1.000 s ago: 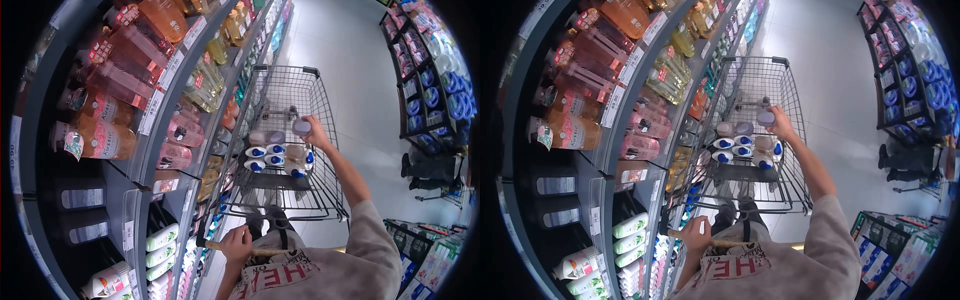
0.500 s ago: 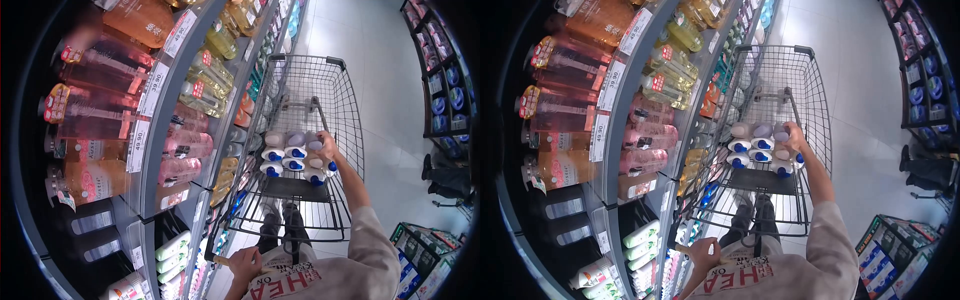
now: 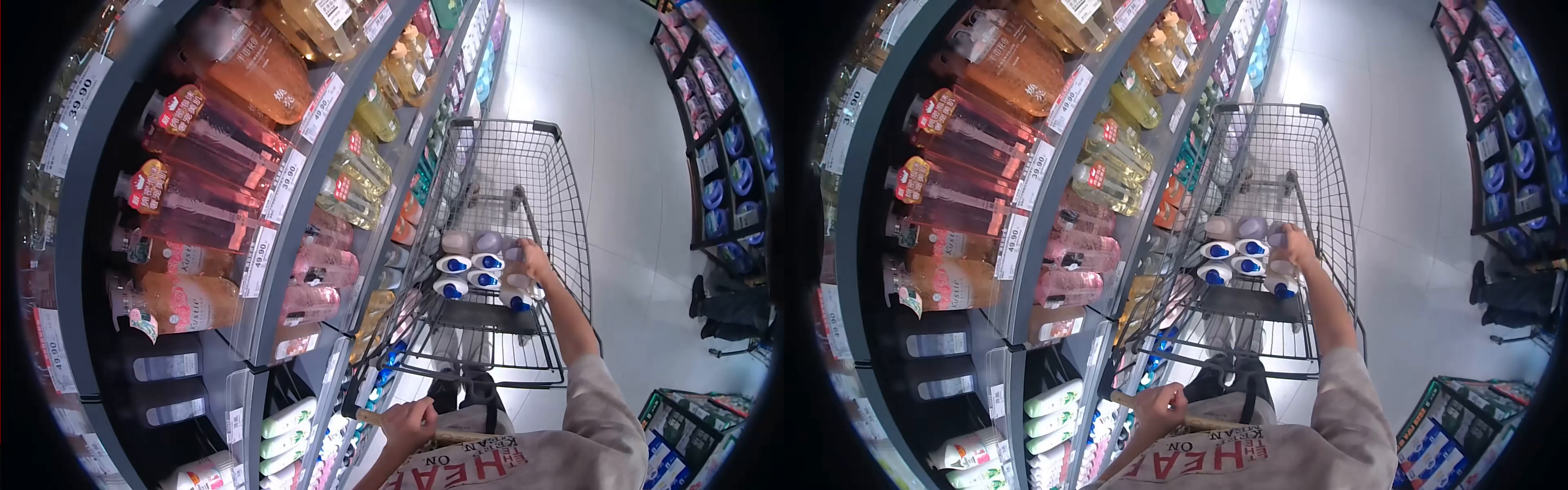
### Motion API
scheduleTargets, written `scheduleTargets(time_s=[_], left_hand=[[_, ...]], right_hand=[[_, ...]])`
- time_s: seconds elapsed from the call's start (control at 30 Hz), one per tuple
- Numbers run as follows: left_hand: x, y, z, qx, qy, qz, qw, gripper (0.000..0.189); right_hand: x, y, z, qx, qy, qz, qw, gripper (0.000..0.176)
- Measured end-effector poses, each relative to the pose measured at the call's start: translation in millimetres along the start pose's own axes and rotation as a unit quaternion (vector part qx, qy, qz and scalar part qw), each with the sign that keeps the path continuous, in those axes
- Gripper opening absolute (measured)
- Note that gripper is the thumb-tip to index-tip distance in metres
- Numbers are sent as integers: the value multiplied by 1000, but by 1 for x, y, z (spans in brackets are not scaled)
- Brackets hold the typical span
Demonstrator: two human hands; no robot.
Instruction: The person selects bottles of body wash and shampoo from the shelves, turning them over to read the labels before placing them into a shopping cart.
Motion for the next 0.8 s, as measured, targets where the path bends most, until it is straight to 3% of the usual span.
scheduleTargets(time_s=[0.2,0.37,0.6,0.63,0.8], left_hand=[[-2,-31,-20,45,21,-27,998,12],[4,-50,-22,58,13,-19,998,15],[13,-87,-31,71,-36,39,996,6],[14,-95,-29,67,-31,37,997,6],[18,-113,-34,93,3,66,993,6]], right_hand=[[5,-27,-9,13,152,-14,988,39],[-3,-56,-17,70,191,40,978,40],[-20,-99,-45,10,186,72,980,19],[-23,-107,-47,-29,191,74,978,21],[-26,-135,-62,5,206,80,975,28]])
Point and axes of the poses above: each hand's wrist, its own y-axis away from the middle knuckle, its own x-axis out of the palm, z = x × y, the point moved 6 cm from there along -y, towards the middle knuckle, and after that the axes turned 14 degrees about -x, right-handed, at the moved point
